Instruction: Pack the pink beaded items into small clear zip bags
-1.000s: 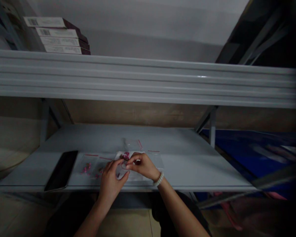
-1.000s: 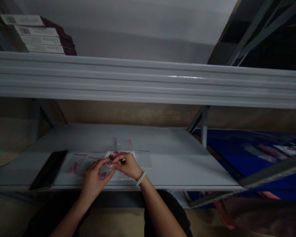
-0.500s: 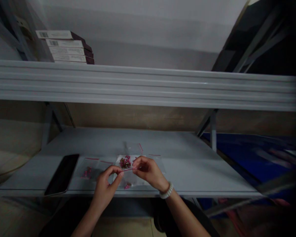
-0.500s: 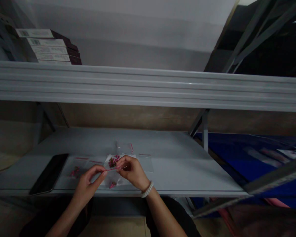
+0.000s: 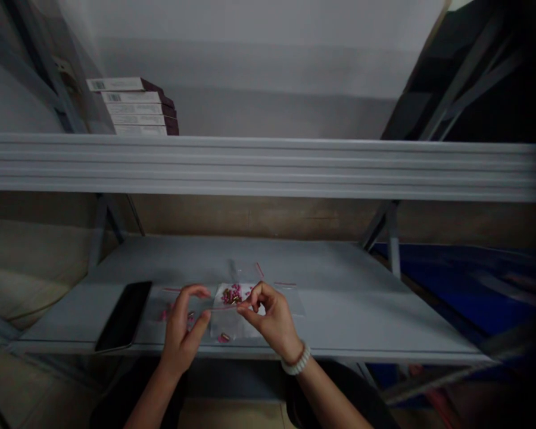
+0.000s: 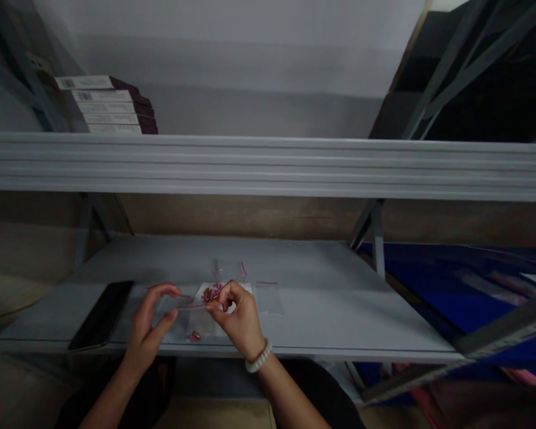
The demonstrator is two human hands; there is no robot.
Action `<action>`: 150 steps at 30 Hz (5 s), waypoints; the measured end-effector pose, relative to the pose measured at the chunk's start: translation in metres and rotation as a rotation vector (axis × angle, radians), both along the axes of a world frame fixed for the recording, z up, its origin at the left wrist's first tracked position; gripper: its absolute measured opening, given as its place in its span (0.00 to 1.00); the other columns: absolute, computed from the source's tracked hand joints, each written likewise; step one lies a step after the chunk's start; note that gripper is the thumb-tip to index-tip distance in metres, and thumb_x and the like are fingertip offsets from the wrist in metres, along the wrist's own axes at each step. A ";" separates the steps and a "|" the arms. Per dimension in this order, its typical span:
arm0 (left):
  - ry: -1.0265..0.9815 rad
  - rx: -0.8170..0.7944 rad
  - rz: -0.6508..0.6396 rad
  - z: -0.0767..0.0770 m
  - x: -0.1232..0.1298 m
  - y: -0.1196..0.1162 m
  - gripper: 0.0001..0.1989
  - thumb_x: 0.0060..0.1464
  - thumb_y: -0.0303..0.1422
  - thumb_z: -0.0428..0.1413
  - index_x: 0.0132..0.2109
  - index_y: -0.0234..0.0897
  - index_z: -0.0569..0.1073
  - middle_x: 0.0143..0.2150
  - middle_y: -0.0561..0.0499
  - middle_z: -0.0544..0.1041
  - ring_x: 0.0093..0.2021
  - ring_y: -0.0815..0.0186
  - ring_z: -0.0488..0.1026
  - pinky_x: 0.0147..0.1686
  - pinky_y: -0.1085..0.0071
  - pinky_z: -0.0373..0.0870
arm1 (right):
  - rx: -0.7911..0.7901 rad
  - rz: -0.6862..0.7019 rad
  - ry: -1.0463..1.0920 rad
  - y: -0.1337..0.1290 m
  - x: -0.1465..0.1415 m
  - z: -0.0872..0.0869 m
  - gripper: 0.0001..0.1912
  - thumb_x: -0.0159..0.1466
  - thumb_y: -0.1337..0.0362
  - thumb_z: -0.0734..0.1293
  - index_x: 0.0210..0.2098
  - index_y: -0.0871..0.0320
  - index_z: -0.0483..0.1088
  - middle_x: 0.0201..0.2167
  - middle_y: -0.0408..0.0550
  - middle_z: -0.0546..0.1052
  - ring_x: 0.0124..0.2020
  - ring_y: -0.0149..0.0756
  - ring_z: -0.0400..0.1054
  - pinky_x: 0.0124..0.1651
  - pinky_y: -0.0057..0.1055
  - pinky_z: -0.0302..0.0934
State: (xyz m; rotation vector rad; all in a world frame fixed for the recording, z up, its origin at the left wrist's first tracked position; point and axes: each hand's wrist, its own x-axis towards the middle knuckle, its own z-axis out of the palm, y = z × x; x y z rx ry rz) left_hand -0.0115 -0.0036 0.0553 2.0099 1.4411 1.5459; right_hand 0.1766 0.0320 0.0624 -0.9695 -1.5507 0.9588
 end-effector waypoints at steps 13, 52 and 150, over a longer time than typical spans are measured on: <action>0.413 0.032 0.106 -0.001 0.014 -0.003 0.08 0.54 0.24 0.46 0.31 0.38 0.67 0.30 0.50 0.71 0.36 0.60 0.65 0.41 0.62 0.58 | 0.060 0.071 -0.024 -0.007 -0.026 -0.005 0.11 0.50 0.69 0.68 0.21 0.57 0.59 0.20 0.38 0.63 0.23 0.27 0.58 0.28 0.24 0.53; 0.254 -0.479 0.036 -0.051 -0.079 0.097 0.13 0.46 0.19 0.51 0.36 0.33 0.77 0.35 0.46 0.79 0.35 0.65 0.75 0.38 0.73 0.70 | -0.035 -0.066 -0.337 0.061 -0.089 -0.071 0.14 0.50 0.78 0.62 0.34 0.61 0.72 0.33 0.50 0.78 0.33 0.34 0.72 0.38 0.28 0.63; 0.224 0.048 -0.082 -0.007 0.045 0.002 0.25 0.43 0.35 0.60 0.49 0.35 0.64 0.47 0.43 0.69 0.49 0.56 0.66 0.48 0.61 0.65 | -0.123 -0.033 -0.130 -0.001 0.007 -0.011 0.03 0.48 0.72 0.64 0.19 0.61 0.65 0.18 0.40 0.69 0.21 0.26 0.61 0.26 0.21 0.55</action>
